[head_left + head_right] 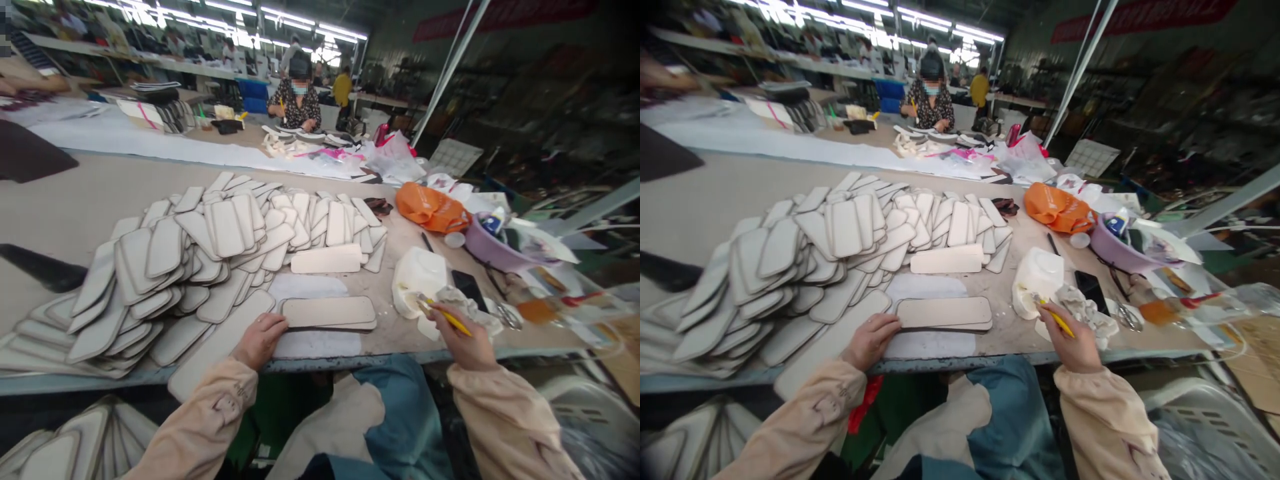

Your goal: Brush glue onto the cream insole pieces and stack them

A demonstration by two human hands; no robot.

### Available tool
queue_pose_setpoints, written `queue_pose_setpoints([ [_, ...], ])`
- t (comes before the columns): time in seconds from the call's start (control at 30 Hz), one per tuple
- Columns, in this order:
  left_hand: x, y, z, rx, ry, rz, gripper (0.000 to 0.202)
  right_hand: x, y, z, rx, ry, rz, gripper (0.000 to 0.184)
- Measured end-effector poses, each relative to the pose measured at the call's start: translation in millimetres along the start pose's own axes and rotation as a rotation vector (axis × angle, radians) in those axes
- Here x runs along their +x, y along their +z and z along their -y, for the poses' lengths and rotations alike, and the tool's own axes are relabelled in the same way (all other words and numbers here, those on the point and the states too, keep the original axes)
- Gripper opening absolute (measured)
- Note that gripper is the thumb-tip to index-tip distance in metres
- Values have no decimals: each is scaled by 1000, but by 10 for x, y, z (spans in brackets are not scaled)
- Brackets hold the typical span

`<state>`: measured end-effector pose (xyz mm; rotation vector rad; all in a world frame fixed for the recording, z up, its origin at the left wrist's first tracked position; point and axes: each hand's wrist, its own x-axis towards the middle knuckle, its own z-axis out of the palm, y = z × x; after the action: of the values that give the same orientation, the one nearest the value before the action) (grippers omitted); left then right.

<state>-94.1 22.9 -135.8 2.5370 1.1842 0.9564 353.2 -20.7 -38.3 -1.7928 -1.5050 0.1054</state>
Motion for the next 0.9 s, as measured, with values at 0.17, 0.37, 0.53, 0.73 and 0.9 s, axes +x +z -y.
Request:
queue_pose_setpoints([
  [0.17,40,6,-47,29,55,-57,24,-161,32,358,385,182,-125,35],
  [0.37,56,2,-60,44,113,-109,23,-442,786,1126,1010,444,182,33],
  [0.53,72,-32,-79,59,115,-116,25,-515,1412,1548,1050,498,390,38],
  [0.73,72,-24,-64,64,119,-108,23,-469,1742,1722,1004,487,486,45],
  [0.9,52,-7,-34,61,121,-90,24,-454,1810,1687,895,460,495,46],
])
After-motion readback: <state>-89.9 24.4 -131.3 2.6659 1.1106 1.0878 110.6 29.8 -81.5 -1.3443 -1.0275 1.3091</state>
